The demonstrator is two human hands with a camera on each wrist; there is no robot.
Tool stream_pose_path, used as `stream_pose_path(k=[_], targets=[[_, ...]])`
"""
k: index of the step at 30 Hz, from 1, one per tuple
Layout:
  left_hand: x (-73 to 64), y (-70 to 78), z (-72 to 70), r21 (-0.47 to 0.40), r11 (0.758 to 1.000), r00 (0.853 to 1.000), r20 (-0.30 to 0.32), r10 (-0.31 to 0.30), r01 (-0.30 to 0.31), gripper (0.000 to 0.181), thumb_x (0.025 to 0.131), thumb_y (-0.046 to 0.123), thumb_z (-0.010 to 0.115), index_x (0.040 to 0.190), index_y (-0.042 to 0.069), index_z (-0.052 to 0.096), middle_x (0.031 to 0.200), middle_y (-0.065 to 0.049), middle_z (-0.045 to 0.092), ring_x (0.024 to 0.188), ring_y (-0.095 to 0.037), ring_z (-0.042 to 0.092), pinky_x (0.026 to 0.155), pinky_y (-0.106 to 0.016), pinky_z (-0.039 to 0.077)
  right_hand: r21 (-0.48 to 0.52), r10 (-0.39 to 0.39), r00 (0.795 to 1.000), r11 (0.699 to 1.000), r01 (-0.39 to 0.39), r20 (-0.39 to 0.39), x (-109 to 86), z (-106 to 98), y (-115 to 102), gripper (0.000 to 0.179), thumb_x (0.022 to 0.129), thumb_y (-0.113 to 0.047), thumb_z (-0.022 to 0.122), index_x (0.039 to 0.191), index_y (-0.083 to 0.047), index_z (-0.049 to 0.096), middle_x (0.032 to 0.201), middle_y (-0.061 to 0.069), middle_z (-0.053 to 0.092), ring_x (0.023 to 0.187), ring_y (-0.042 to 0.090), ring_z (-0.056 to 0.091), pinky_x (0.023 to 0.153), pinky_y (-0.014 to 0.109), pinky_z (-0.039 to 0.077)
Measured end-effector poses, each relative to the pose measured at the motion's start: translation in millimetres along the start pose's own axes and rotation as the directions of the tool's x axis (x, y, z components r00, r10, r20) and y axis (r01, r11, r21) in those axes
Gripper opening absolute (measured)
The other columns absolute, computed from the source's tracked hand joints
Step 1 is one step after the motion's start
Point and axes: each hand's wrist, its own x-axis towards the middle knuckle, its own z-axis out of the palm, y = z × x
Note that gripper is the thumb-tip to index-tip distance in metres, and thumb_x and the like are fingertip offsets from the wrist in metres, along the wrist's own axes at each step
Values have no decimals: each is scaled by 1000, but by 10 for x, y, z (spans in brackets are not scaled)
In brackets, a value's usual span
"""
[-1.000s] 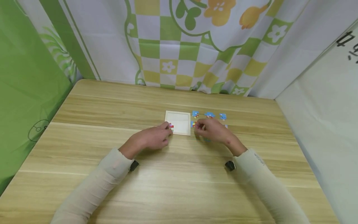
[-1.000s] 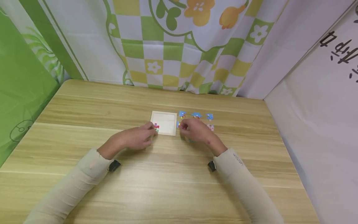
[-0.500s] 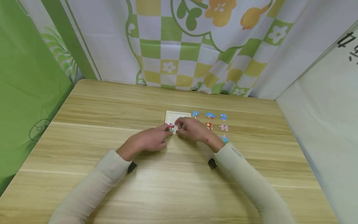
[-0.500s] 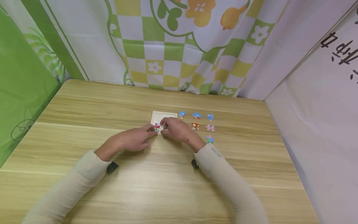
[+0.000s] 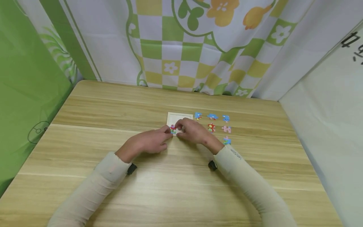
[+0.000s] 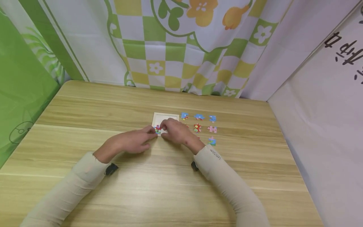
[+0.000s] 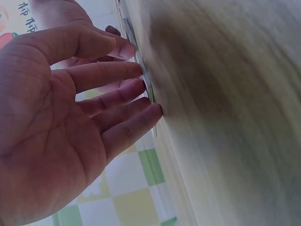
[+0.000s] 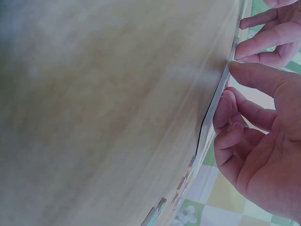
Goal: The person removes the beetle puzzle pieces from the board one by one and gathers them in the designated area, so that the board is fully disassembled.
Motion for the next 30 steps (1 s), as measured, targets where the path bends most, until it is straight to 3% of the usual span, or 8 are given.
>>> stream_pose_path(k=[14,20,30], targets=[[-10,-49,18,12,1000,1000,14,11,-11,49,99,7,51,148,-2,51,132,-16,43,83,-21,57,79,-34,50,33,42,998,999,-41,-42,34,-2,-35,27,92,-10,76,116,-1,67,104,6,70,95,18,64,86,33,52],[-28,-46,5,18,999,1000,-1,31,-31,46,98,5,53,143,-2,55,128,-16,44,81,-20,57,78,-34,51,53,47,994,998,-42,-103,54,-14,-58,9,100,-16,67,103,-7,70,95,1,72,85,13,66,76,31,53],[-26,-38,2,23,999,1000,-3,24,-24,47,98,5,54,144,-2,55,130,-16,45,82,-19,57,78,-33,51,48,38,993,998,-32,-112,37,-49,-50,13,103,-13,58,98,-7,68,94,2,71,86,14,65,78,32,53]])
